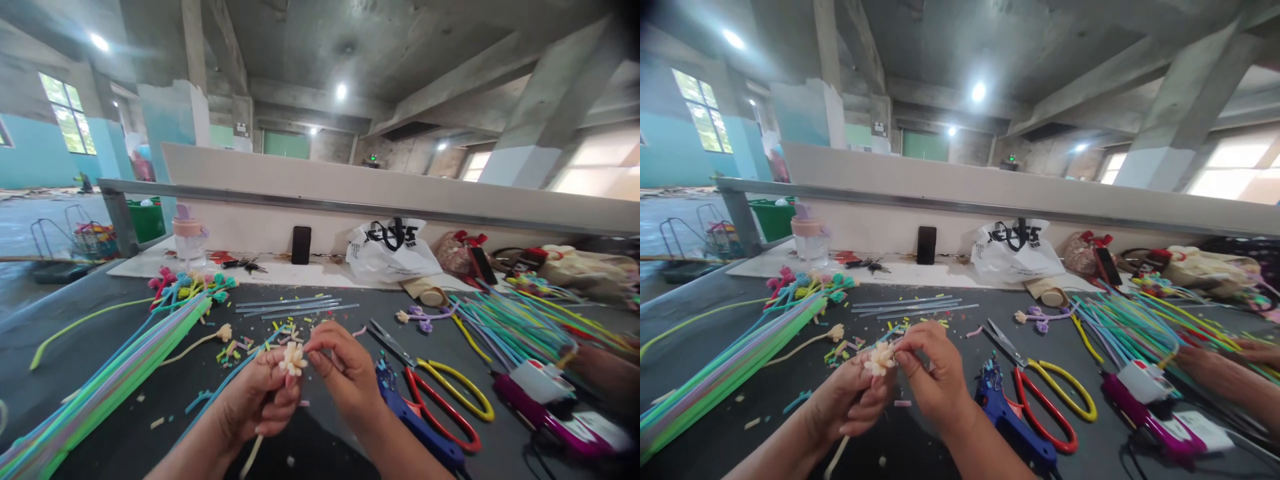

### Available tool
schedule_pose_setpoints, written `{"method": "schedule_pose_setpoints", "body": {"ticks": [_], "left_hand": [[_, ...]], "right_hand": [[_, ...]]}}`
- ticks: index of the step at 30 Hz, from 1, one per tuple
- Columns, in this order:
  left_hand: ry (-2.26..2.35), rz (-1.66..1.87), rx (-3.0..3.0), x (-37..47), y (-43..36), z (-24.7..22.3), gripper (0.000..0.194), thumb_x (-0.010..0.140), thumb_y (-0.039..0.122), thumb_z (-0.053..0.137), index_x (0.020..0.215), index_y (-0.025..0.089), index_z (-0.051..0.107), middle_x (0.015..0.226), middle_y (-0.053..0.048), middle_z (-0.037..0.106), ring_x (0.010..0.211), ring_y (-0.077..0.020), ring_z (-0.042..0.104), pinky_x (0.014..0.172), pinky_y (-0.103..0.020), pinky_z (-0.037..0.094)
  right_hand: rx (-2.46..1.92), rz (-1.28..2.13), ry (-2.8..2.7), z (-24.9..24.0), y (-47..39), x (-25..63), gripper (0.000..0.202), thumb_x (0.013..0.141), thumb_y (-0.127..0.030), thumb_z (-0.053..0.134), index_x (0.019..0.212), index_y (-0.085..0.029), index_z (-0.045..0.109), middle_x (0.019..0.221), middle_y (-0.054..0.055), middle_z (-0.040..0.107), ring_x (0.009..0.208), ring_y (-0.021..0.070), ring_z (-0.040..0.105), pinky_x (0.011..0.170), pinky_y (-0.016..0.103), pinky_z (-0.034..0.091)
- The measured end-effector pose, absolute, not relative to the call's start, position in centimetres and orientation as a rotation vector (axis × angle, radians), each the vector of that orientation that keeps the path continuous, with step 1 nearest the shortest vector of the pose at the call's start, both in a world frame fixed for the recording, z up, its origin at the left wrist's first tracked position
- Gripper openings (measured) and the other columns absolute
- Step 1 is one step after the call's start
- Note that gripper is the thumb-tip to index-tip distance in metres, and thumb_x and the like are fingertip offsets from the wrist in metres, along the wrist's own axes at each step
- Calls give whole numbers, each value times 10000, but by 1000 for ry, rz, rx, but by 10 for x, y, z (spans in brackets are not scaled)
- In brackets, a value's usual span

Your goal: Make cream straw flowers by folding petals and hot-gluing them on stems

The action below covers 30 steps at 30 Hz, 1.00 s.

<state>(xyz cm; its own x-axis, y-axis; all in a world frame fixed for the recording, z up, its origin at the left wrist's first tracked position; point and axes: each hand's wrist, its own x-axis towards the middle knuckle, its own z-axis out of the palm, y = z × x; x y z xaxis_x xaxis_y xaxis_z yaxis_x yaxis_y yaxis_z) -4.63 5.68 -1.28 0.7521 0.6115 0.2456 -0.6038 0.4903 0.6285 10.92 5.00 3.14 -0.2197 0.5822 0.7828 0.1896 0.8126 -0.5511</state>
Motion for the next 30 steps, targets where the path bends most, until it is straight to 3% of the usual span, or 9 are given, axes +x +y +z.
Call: {"method": "schedule_pose_setpoints", "body": {"ticks": [11, 16, 19, 23, 30], "left_hand": [[125, 740, 870, -53, 59, -13, 158, 741, 272, 621, 716, 128, 561, 495, 47, 412, 309, -2, 246, 250, -106, 235], [206, 782, 923, -54, 58, -8, 162, 766, 282, 592, 713, 137, 545, 493, 48, 408, 315, -11, 251, 249, -110, 225], [252, 796, 949, -55, 58, -5, 164, 769, 292, 591, 721, 141, 547, 486, 54, 398, 316, -7, 239, 254, -106, 227], [250, 766, 942, -56, 57, -4, 186, 730, 311, 636, 707, 142, 561, 482, 51, 403, 319, -10, 260, 254, -106, 238], [211, 735, 924, -56, 56, -5, 197, 663, 309, 700, 706, 143, 603, 466, 51, 412, 306, -15, 275, 242, -118, 261]], "right_hand": [[-523, 148, -2005, 40, 55, 116, 107, 779, -123, 595, 839, -212, 592, 772, -2, 615, 756, 145, 570, 890, 393, 330], [-506, 95, -2027, 43, 51, 117, 138, 770, -89, 558, 843, -206, 572, 770, 0, 597, 760, 145, 563, 882, 393, 330], [-536, 200, -1978, 41, 50, 115, 113, 770, -99, 568, 816, -203, 573, 770, 4, 586, 753, 147, 553, 863, 380, 344], [-549, 603, -1841, 37, 53, 115, 31, 803, -211, 590, 773, -205, 590, 768, 13, 569, 761, 155, 535, 727, 299, 411], [-595, 727, -1862, 40, 55, 118, 197, 815, -380, 586, 777, -192, 634, 750, 21, 586, 732, 151, 537, 688, 276, 413]]}}
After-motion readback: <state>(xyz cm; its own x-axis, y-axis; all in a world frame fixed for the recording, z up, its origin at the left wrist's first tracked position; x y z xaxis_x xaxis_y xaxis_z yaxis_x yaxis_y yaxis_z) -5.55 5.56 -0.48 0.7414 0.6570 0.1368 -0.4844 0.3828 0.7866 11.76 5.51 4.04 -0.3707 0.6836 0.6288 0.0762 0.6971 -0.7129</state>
